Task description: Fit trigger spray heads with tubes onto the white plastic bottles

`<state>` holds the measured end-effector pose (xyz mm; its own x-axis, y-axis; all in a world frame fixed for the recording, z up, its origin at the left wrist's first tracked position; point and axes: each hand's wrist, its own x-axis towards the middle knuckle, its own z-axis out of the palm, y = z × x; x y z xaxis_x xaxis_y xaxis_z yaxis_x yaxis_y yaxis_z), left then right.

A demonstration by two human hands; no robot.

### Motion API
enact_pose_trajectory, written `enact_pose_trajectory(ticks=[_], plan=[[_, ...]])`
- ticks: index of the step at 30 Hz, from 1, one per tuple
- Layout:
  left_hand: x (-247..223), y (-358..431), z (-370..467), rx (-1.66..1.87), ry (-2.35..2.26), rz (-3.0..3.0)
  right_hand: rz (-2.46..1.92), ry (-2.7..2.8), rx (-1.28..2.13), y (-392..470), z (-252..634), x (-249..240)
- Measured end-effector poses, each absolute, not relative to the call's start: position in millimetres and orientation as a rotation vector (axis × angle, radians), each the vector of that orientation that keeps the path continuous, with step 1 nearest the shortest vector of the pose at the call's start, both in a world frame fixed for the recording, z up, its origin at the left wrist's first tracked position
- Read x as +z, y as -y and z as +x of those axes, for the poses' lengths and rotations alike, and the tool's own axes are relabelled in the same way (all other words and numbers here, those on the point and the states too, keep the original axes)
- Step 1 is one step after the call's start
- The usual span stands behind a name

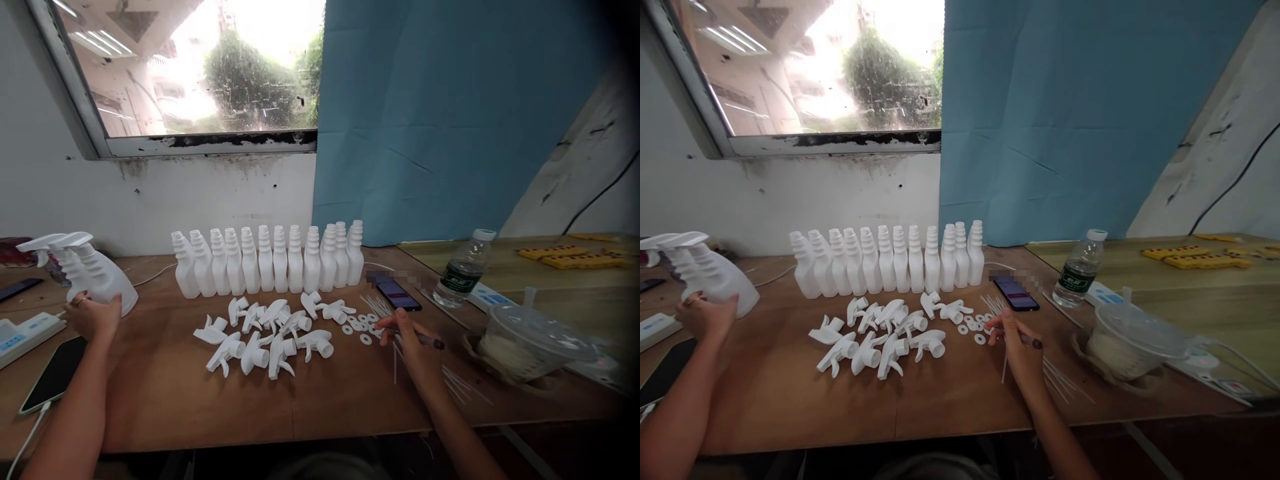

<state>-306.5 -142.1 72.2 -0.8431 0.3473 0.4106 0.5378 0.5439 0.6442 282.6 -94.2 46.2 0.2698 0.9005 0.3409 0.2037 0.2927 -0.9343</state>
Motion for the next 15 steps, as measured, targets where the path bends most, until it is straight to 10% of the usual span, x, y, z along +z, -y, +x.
enact_pose_trajectory(ticks=[8, 15], plan=[[100.3, 154.0, -274.4, -1.175, 2.312, -0.839, -1.092, 1.219, 0.779, 98.1, 276.8, 46.0], [101.0, 183.9, -139.4, -1.018, 1.204, -1.641, -1.111, 1.412, 0.809, 125.2, 256.3, 69.9]])
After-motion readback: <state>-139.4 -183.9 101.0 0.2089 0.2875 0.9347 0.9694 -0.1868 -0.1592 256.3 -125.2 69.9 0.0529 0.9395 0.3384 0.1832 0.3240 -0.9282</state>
